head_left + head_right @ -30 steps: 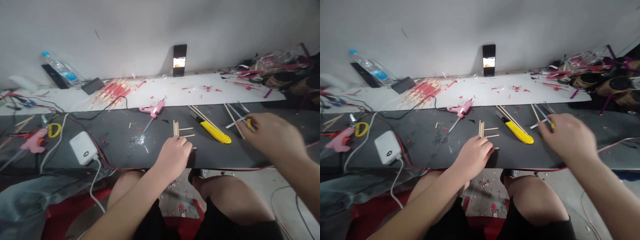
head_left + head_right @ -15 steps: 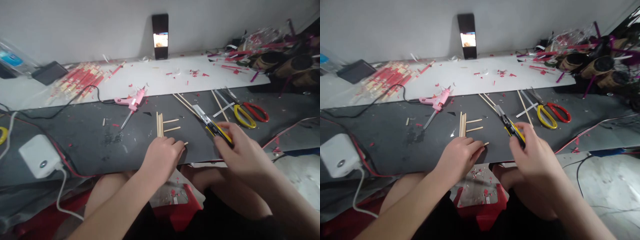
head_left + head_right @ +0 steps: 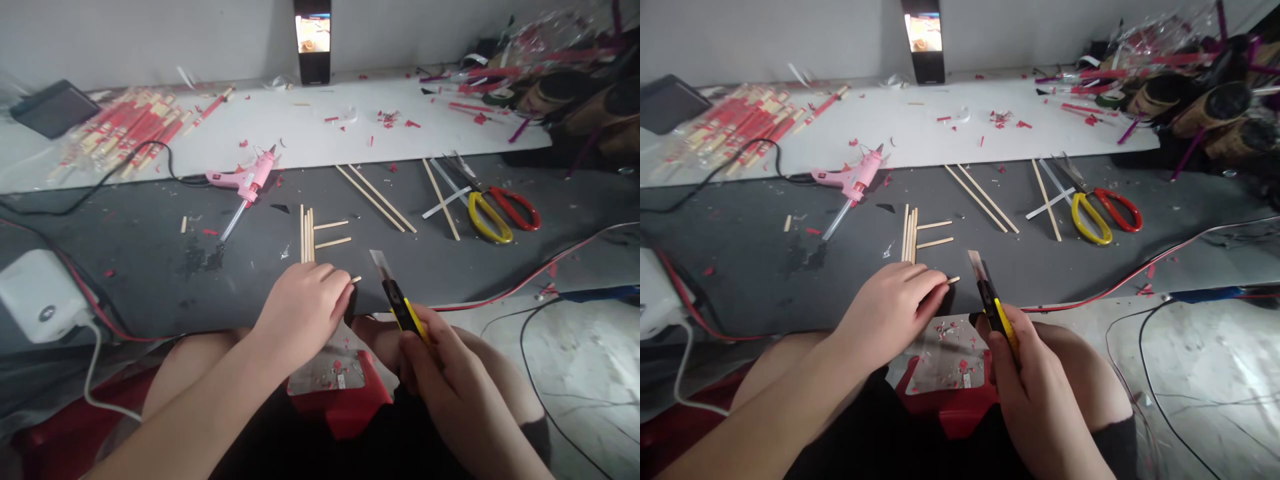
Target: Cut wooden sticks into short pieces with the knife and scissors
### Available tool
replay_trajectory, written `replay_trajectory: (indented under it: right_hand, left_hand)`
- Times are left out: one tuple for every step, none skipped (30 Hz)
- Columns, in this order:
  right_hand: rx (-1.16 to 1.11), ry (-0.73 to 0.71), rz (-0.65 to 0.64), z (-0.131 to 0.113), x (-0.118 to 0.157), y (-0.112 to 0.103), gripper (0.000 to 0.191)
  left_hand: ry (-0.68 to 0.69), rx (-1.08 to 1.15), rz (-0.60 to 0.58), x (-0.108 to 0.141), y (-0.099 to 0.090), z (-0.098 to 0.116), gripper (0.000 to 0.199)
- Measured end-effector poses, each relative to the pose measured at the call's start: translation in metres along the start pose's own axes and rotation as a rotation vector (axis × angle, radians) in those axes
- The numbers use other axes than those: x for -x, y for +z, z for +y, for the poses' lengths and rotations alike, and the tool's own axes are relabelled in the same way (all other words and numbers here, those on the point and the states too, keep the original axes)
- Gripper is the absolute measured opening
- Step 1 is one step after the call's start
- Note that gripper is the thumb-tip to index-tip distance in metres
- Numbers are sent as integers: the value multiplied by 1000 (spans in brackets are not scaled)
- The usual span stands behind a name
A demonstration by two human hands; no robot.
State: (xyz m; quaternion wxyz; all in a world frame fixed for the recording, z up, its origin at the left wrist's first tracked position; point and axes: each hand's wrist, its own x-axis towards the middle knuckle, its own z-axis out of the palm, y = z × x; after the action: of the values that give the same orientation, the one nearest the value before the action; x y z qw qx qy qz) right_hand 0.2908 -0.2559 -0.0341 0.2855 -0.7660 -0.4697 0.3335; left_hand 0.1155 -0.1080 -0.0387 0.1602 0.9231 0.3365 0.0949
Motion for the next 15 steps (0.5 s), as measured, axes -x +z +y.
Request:
replay_trajectory:
  right_hand:
    - [40,-34,4,-1,-1,0,27]
    - [77,-64,13,-2,-2,0,26]
    - [113,-84,25,-3,-2,2,26]
    - [146,-100,31,-3,-2,5,27]
    - [173,-110,27,-3,-2,7,28]
    - [191,-120,20,-2,-2,10,29]
    - [201,-134,18,-2,-2,12,30]
    - [204,-147,20,-1,-2,14,30]
    - [207,-156,24,-1,-2,15,31]
    - [211,-162,27,-1,-2,16,32]
    - [216,-165,32,0,-2,16,32]
    - [221,-167,32,0,-1,15,31]
    - [224,-170,31,0,-1,15,31]
    - [227,-177,35,1,0,14,31]
    - [229,-186,43,1,0,14,30]
  left_hand:
    - [3,1,-3,0,0,0,30]
    - [4,4,-4,0,0,1,30]
    - [3,8,-5,0,-1,1,31]
    - [1,13,-7,0,-1,1,31]
    - [0,18,-9,0,-1,1,31]
    - [0,24,-11,-1,-1,1,31]
    - [1,28,-14,-1,-1,1,31]
    - [4,32,-16,-1,-1,1,31]
    - [6,35,-19,-1,-1,1,31]
    - [6,38,-21,-1,-1,1,31]
    - [6,39,-24,-1,-1,1,31]
    - [4,38,-26,-1,-1,1,31]
    - [2,37,-26,-1,-1,1,31]
    - [-1,36,-26,-1,-1,1,31]
    - [-4,35,-24,-1,-1,1,31]
